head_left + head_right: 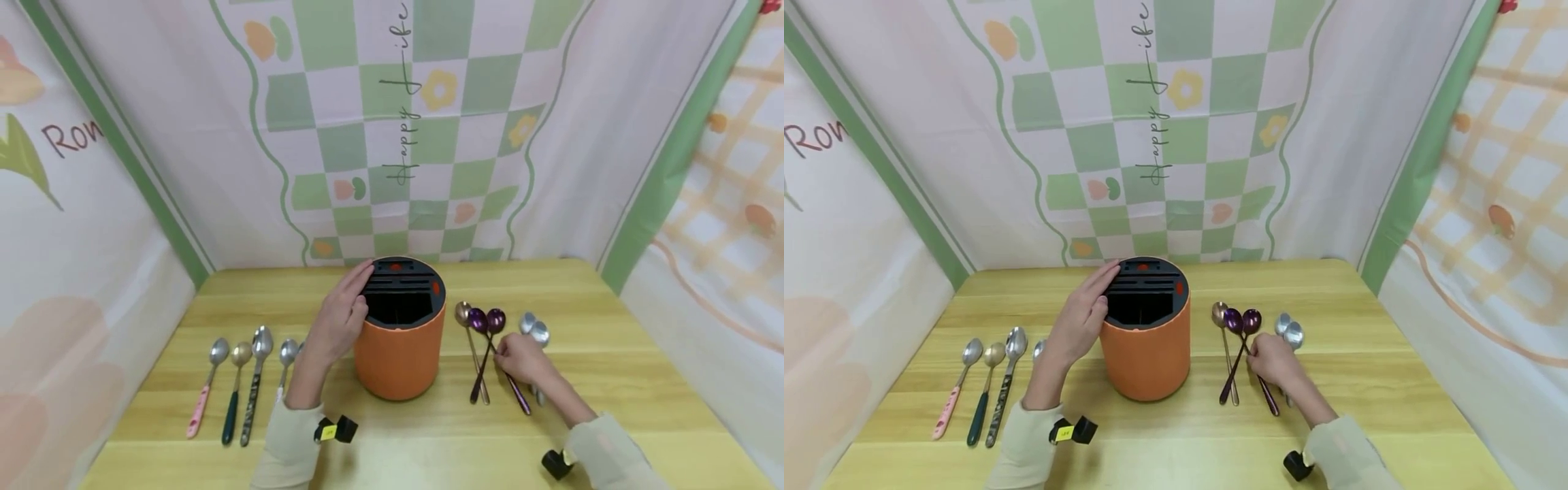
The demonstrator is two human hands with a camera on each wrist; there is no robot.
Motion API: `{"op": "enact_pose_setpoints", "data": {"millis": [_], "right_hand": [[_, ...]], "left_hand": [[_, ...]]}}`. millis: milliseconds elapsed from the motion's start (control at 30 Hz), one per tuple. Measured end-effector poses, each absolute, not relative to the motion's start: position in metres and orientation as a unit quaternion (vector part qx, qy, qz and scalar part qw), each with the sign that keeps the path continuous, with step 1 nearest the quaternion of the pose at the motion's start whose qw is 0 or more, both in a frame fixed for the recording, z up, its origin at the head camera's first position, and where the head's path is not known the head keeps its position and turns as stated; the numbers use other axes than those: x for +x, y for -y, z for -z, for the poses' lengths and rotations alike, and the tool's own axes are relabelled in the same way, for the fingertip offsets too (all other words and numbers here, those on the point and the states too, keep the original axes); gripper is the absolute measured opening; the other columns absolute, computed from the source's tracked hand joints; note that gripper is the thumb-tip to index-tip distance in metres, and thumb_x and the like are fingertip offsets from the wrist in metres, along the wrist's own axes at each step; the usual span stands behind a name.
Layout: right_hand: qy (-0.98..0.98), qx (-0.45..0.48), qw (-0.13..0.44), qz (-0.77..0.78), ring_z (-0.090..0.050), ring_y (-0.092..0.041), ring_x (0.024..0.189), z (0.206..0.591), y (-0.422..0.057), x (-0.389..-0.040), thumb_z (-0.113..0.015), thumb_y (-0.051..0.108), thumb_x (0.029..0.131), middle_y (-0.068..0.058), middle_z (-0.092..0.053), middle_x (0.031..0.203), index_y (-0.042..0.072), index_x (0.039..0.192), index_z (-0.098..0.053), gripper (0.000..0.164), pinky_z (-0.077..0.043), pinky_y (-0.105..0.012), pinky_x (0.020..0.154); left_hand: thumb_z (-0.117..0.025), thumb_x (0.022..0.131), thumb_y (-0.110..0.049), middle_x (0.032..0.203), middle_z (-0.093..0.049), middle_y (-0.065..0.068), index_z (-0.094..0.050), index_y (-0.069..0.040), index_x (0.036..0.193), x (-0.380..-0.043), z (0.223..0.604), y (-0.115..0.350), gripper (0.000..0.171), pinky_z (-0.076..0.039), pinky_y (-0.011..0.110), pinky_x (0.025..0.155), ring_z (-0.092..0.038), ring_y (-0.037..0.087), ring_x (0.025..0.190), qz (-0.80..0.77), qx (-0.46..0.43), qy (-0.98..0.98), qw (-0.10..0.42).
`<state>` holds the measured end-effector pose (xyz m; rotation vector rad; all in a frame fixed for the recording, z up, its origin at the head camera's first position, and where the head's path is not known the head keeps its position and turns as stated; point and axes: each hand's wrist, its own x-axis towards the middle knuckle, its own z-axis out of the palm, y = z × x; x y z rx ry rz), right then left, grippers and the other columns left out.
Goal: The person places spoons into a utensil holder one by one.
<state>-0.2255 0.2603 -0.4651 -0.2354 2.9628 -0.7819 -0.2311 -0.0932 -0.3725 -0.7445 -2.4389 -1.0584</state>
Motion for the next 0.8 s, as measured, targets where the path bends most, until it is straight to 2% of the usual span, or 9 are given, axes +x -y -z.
{"op": "enact_pose_setpoints", "data": {"millis": [167, 300, 800], "right_hand": [[-0.953, -0.07, 0.041, 0.291, -0.058, -0.016, 0.063, 0.458, -0.266, -0.218, -0.066, 0.003, 0.086, -0.011, -0.067, 0.078, -0.005, 0.09, -0.067, 0.01, -0.053, -0.026, 0.055], [-0.949, -0.087, 0.021, 0.304, -0.061, -0.016, 0.067, 0.447, -0.269, -0.216, -0.065, 0.001, 0.086, -0.013, -0.069, 0.08, -0.008, 0.092, -0.067, 0.011, -0.055, -0.026, 0.057], [-0.936, -0.067, -0.051, 0.343, -0.064, -0.013, 0.067, 0.411, -0.263, -0.207, -0.065, 0.006, 0.09, -0.013, -0.071, 0.082, -0.004, 0.095, -0.068, 0.011, -0.053, -0.02, 0.057]], "left_hand": [[-0.037, 0.094, -0.012, 0.16, -0.038, 0.006, -0.042, -0.002, 0.15, -0.231, 0.374, 0.091, 0.057, -0.034, 0.046, 0.12, -0.038, 0.027, 0.146, 0.379, -0.266, 0.868, 0.178], [-0.037, 0.094, -0.011, 0.16, -0.038, 0.007, -0.042, -0.001, 0.15, -0.231, 0.374, 0.091, 0.057, -0.033, 0.046, 0.12, -0.038, 0.027, 0.147, 0.383, -0.265, 0.867, 0.178], [-0.036, 0.096, -0.011, 0.162, -0.035, 0.007, -0.04, -0.001, 0.151, -0.232, 0.373, 0.094, 0.056, -0.032, 0.045, 0.121, -0.035, 0.025, 0.148, 0.391, -0.263, 0.866, 0.168]]}}
